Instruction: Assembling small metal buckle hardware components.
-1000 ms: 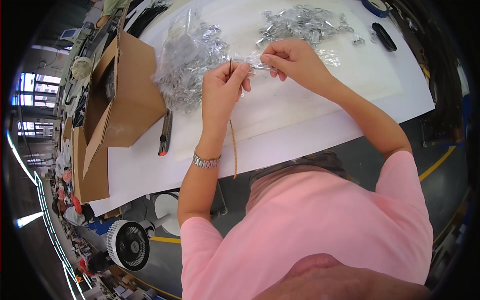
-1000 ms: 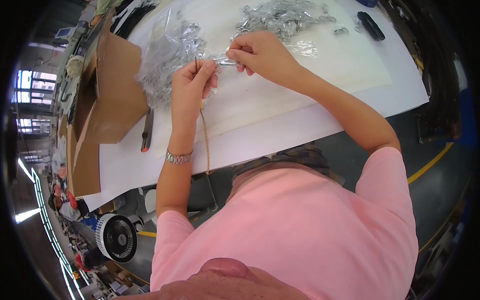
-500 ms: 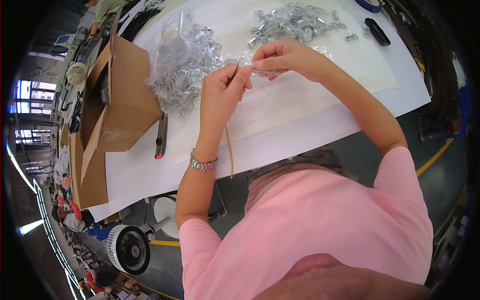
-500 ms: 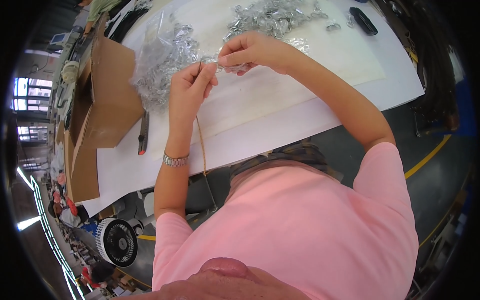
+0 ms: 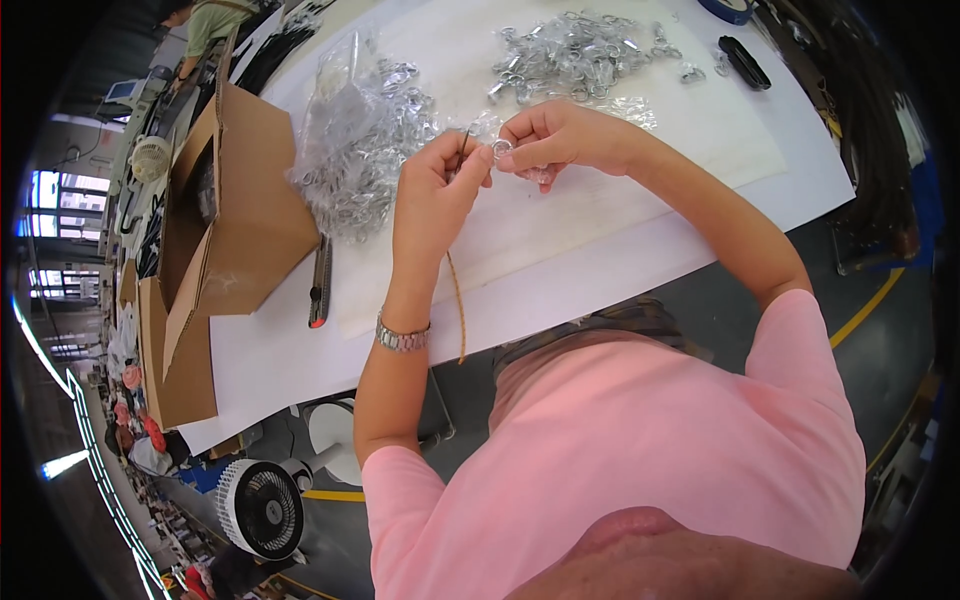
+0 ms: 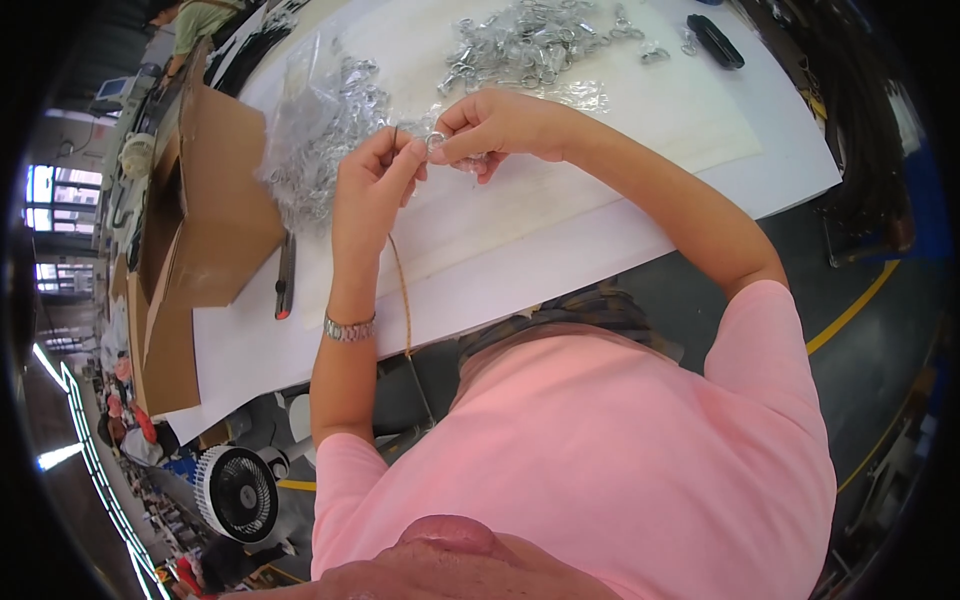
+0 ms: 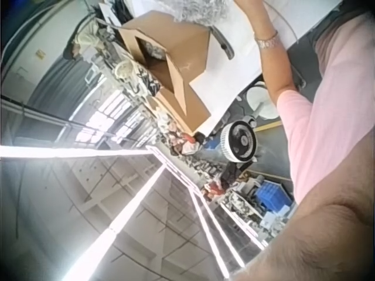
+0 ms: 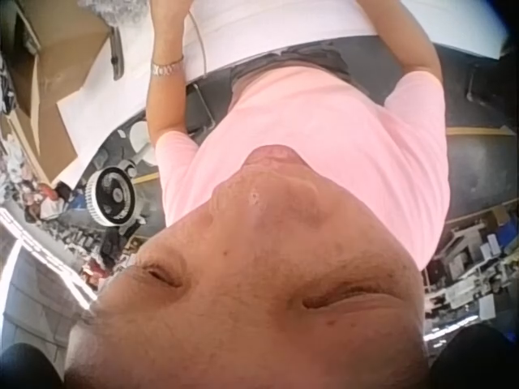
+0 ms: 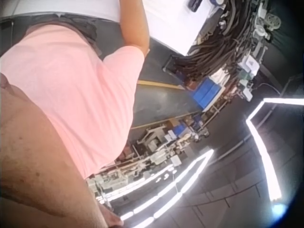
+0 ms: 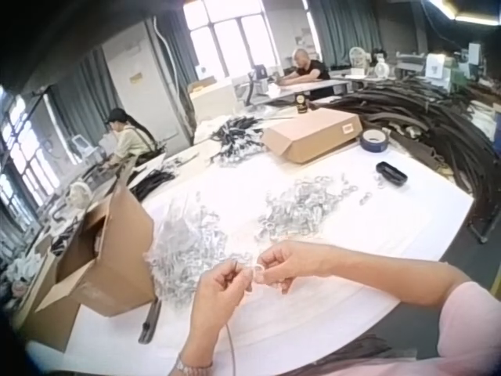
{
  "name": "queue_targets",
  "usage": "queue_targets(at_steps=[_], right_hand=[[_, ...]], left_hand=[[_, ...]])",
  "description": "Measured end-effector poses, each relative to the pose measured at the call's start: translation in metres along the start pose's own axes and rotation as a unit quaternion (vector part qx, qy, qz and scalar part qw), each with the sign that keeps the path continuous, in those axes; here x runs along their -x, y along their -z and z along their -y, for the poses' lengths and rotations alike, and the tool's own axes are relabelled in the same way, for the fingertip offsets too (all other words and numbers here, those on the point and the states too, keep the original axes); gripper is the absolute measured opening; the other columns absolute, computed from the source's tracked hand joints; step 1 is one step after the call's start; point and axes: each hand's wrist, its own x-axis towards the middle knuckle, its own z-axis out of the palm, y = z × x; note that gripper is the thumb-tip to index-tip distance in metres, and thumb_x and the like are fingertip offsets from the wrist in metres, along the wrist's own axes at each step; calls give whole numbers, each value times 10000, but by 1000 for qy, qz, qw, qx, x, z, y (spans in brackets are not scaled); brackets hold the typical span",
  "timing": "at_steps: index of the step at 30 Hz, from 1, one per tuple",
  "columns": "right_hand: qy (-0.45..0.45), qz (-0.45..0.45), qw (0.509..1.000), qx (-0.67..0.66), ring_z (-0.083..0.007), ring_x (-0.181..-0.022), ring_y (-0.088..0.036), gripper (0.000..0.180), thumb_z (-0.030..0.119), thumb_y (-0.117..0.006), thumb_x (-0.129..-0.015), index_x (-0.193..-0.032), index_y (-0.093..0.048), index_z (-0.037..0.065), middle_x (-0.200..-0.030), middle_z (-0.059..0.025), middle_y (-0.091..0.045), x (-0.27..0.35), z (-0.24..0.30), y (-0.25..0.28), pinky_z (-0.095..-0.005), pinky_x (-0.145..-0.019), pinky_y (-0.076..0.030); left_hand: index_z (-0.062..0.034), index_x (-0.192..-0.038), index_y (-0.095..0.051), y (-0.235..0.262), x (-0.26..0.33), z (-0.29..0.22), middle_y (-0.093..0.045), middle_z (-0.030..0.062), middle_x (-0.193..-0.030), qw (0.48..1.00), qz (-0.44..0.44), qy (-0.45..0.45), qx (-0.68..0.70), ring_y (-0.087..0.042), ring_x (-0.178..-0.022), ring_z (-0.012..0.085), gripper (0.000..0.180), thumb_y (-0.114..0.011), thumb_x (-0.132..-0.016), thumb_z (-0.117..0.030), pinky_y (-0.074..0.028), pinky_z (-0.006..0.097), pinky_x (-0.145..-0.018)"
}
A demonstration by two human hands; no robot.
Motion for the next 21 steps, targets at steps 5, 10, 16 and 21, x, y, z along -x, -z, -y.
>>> queue_targets(at_steps=[5, 10, 16, 21], right_hand=[[-19, 49, 999, -13, -135, -658, -676, 280, 316, -739, -927, -876, -711, 42, -783, -56, -709, 4, 2, -1, -297, -662, -565], [-74, 94, 993, 18, -168, -678, -713, 308, 328, -733, -935, -910, -729, 21, -806, -89, -730, 6, 11, 1, -300, -684, -582], [-20, 30, 998, -49, -163, -726, -713, 352, 361, -653, -1014, -1010, -727, 17, -827, -88, -729, 0, 1, 0, -305, -690, -580], [57, -131, 975, -172, -126, -1028, -673, 370, 342, -616, -1043, -1182, -710, 11, -1101, -51, -724, -9, -4, -4, -328, -962, -536]], left_hand=[[-18, -956, -635, 0, -1, 1, -595, -10, -724, 991, 22, 23, 133, -418, -537, 26, 106, -668, -983, -115, -275, 200, -474], [-11, -994, -622, -4, -1, 6, -622, 11, -765, 986, 29, 3, 164, -419, -522, 22, 86, -653, -987, -91, -267, 188, -455], [-4, -1029, -629, 0, -2, 9, -628, 25, -787, 973, -32, 38, 227, -405, -500, 17, 122, -651, -1001, -121, -271, 193, -433], [-13, -1081, -651, -14, 0, 1, -665, 23, -805, 990, -6, 39, 138, -408, -491, 16, 180, -651, -1018, -181, -265, 193, -427]])
